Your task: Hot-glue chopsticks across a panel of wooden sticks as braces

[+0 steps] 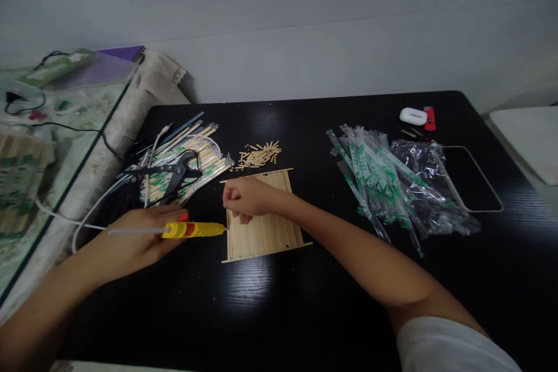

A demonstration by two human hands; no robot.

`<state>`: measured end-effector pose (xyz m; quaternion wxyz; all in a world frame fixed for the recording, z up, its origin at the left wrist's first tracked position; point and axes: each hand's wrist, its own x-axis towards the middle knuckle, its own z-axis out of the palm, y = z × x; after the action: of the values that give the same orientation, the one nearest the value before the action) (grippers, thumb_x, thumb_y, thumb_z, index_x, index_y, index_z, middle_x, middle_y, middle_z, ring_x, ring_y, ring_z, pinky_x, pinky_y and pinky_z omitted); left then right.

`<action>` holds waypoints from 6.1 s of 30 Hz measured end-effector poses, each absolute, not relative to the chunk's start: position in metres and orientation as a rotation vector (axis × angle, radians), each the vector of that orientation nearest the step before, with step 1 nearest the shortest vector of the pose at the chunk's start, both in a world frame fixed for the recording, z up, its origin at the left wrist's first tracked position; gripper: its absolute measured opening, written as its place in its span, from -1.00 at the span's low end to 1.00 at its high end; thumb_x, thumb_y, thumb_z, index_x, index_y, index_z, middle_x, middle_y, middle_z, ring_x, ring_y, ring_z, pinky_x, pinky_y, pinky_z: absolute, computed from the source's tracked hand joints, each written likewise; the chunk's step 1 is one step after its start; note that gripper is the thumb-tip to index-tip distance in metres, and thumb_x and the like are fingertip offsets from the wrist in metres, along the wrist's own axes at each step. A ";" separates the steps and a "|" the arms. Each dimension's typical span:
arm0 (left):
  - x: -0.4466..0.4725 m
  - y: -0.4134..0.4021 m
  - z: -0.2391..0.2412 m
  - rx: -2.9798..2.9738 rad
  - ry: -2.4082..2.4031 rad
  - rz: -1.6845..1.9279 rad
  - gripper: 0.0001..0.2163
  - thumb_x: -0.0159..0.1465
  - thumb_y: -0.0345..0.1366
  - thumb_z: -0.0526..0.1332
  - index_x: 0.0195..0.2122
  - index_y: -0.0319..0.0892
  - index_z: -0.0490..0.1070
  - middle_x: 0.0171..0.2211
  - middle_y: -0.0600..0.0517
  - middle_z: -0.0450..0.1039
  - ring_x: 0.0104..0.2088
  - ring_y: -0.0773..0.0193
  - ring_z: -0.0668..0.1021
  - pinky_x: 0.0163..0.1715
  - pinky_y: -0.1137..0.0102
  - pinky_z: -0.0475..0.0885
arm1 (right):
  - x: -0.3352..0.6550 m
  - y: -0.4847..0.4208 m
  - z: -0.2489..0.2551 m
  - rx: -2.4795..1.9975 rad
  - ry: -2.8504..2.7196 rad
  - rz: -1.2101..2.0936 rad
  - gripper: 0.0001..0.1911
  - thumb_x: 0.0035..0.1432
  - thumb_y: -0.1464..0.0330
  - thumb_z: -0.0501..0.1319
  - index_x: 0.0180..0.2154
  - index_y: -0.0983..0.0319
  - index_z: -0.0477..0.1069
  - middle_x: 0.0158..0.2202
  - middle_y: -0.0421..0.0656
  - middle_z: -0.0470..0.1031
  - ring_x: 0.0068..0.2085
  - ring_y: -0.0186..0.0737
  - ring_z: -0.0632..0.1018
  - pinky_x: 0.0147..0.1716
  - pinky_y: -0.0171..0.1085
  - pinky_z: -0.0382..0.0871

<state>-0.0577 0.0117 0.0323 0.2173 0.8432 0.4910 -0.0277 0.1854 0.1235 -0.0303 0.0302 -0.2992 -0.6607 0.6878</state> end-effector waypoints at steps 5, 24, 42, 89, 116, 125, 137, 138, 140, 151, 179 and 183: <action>-0.059 0.016 0.031 2.357 1.358 -0.015 -0.80 0.45 -0.27 0.05 -0.25 -0.11 0.45 -0.27 -0.02 0.54 -0.27 0.18 0.61 -0.24 0.32 0.50 | 0.186 0.126 -0.023 -0.929 -2.011 2.162 -0.86 0.32 0.53 0.18 -0.31 0.21 0.33 -0.52 -0.31 0.51 -0.56 -0.36 0.59 -0.56 -0.40 0.47; -0.064 0.028 0.026 2.319 1.485 0.002 -0.78 0.45 -0.19 0.05 -0.26 -0.09 0.43 -0.31 0.00 0.52 -0.34 0.20 0.58 -0.30 0.34 0.43 | 0.190 0.132 -0.016 -0.884 -2.043 2.159 -0.76 0.40 0.40 0.17 -0.37 0.17 0.25 -0.55 -0.37 0.41 -0.63 -0.47 0.41 -0.66 -0.43 0.28; -0.069 0.036 0.019 2.311 1.617 0.023 -0.74 0.44 -0.11 0.06 -0.17 -0.07 0.50 -0.25 -0.02 0.60 -0.34 0.18 0.62 -0.31 0.35 0.45 | 0.192 0.138 -0.022 -0.828 -1.898 2.229 -0.58 0.55 0.24 0.06 -0.42 0.19 0.29 -0.56 -0.33 0.37 -0.60 -0.46 0.40 -0.61 -0.41 0.24; -0.069 0.047 0.014 2.264 1.707 -0.010 -0.78 0.42 -0.11 0.07 -0.26 -0.07 0.42 -0.38 0.03 0.52 -0.44 0.19 0.55 -0.41 0.37 0.29 | 0.192 0.142 -0.030 -0.846 -1.808 2.309 -0.48 0.58 0.17 -0.03 -0.47 0.19 0.29 -0.65 -0.31 0.32 -0.65 -0.45 0.33 -0.64 -0.41 0.16; -0.016 0.013 -0.061 2.020 1.525 0.965 -0.88 0.30 -0.37 0.23 -0.22 -0.06 0.56 -0.31 0.06 0.62 -0.28 0.21 0.65 -0.25 0.39 0.46 | 0.291 0.057 -0.042 -1.390 -1.171 1.470 -0.23 -0.02 -0.35 0.32 -0.66 0.10 0.08 -0.68 -0.36 -0.02 -0.64 -0.38 0.05 -0.70 -0.32 -0.04; -0.018 0.016 -0.067 1.883 1.666 1.115 -0.83 0.26 -0.38 0.26 -0.13 -0.09 0.48 -0.23 0.03 0.60 -0.26 0.20 0.62 -0.20 0.35 0.45 | 0.294 0.069 -0.048 -1.371 -1.167 1.296 -0.23 -0.05 -0.34 0.36 -0.66 0.13 0.12 -0.66 -0.35 0.03 -0.63 -0.40 0.10 -0.69 -0.36 -0.03; -0.016 0.015 -0.067 1.726 1.693 1.246 -0.81 0.27 -0.31 0.28 -0.18 -0.06 0.25 -0.46 0.19 0.35 -0.49 0.33 0.41 -0.42 0.40 0.26 | 0.295 0.064 -0.051 -1.406 -1.195 1.296 -0.21 -0.10 -0.38 0.35 -0.64 0.13 0.11 -0.63 -0.34 0.03 -0.60 -0.39 0.10 -0.68 -0.36 -0.01; -0.016 0.015 -0.067 1.718 1.697 1.256 -0.80 0.27 -0.30 0.29 -0.20 -0.06 0.23 -0.46 0.19 0.33 -0.50 0.33 0.39 -0.42 0.40 0.24 | 0.294 0.064 -0.050 -1.411 -1.204 1.296 -0.21 -0.10 -0.38 0.36 -0.64 0.13 0.11 -0.62 -0.34 0.03 -0.60 -0.39 0.10 -0.68 -0.36 -0.01; -0.016 0.014 -0.067 1.705 1.705 1.265 -0.78 0.26 -0.29 0.29 -0.22 -0.06 0.21 -0.46 0.20 0.29 -0.51 0.35 0.35 -0.44 0.40 0.21 | 0.293 0.062 -0.047 -1.415 -1.214 1.284 -0.21 -0.10 -0.38 0.35 -0.64 0.12 0.10 -0.63 -0.35 0.02 -0.60 -0.39 0.10 -0.68 -0.35 -0.01; -0.016 0.014 -0.065 1.704 1.705 1.222 -0.80 0.28 -0.26 0.28 -0.18 -0.07 0.25 -0.44 0.18 0.35 -0.49 0.34 0.39 -0.42 0.40 0.22 | 0.293 0.063 -0.046 -1.473 -1.222 1.307 -0.20 -0.14 -0.40 0.35 -0.65 0.13 0.12 -0.64 -0.34 0.04 -0.60 -0.39 0.09 -0.69 -0.35 -0.02; -0.017 0.014 -0.062 1.844 1.676 1.221 -0.84 0.33 -0.28 0.27 -0.08 -0.12 0.48 -0.25 0.00 0.60 -0.28 0.21 0.60 -0.22 0.35 0.46 | 0.291 0.062 -0.042 -1.505 -1.243 1.275 -0.19 -0.18 -0.44 0.32 -0.66 0.12 0.11 -0.64 -0.33 0.04 -0.61 -0.38 0.09 -0.69 -0.32 -0.03; -0.017 0.014 -0.063 1.858 1.678 1.230 -0.87 0.33 -0.29 0.27 -0.11 -0.12 0.49 -0.26 0.01 0.60 -0.30 0.22 0.60 -0.24 0.36 0.46 | 0.288 0.061 -0.038 -1.501 -1.220 1.291 -0.17 -0.25 -0.45 0.34 -0.65 0.12 0.12 -0.65 -0.33 0.05 -0.61 -0.39 0.10 -0.70 -0.34 -0.01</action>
<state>-0.0170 0.0143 -0.0631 0.1752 0.6557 0.5924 0.4340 0.2884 0.0614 -0.0385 0.3968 -0.5924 -0.4815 0.5097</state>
